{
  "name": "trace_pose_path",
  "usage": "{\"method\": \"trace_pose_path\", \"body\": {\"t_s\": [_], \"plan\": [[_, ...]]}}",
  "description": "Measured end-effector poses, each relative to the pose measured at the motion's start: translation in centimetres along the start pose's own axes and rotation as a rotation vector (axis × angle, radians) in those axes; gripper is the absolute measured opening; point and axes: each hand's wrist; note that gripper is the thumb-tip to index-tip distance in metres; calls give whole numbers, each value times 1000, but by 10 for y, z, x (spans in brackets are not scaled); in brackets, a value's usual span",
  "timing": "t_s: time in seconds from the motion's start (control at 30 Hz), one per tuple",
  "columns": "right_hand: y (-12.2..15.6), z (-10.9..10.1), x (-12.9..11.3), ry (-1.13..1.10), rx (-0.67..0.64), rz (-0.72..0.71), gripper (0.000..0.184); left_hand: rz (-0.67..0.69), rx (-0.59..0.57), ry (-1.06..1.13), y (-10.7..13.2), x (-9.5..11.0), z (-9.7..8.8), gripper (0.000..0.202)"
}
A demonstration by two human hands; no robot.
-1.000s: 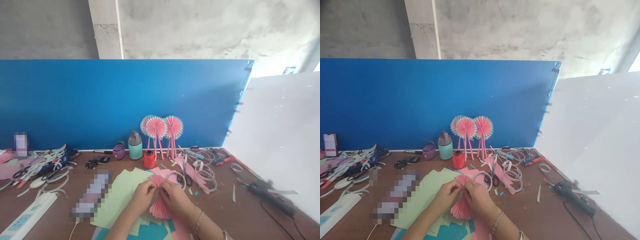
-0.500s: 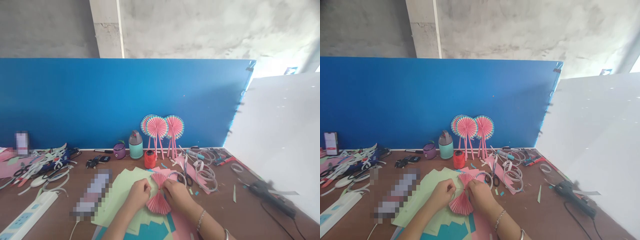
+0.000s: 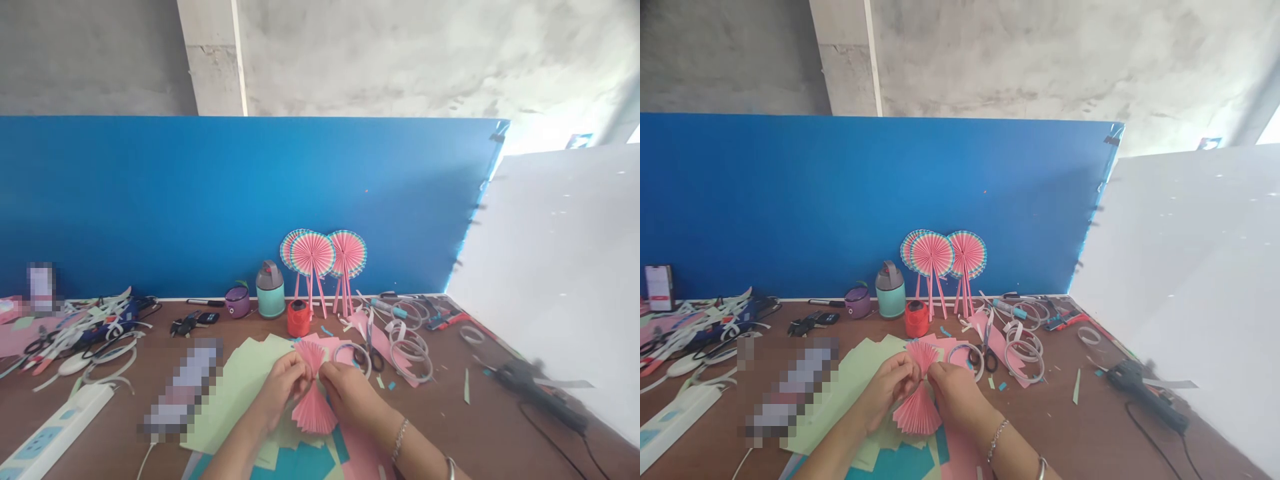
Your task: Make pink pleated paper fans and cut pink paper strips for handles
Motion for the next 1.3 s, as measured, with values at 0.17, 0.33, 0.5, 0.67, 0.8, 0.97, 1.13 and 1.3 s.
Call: {"method": "trace_pose_path", "body": {"t_s": [0.17,0.33,0.5,0.67,0.8,0.97,1.13,1.3], "plan": [[-3,3,0,60,-17,-3,19,-77,28,-129,-5,-6,-6,15],[-4,4,-3,163,17,-85,14,-46,114,-420,-6,-15,-8,6],[-5,10,0,202,45,-113,10,67,197,-901,-2,-20,-7,17],[-5,16,2,200,128,-130,12,84,207,-1108,3,-14,-8,20],[-4,17,0,173,162,-149,10,104,272,-985,1,-13,-9,22],[-3,16,-4,186,202,-200,11,42,263,-790,-9,-19,-8,23],[-3,17,-6,160,219,-272,11,46,234,-752,-14,-28,-4,19],[-4,21,-2,118,232,-253,15,60,200,-751,-13,-27,-3,18]]}}
Point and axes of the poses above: each hand's wrist, its own y-axis away from the middle knuckle, its own z-axis out of the palm, x = y × z, and after that the axes turned 9 degrees about -y, right-handed
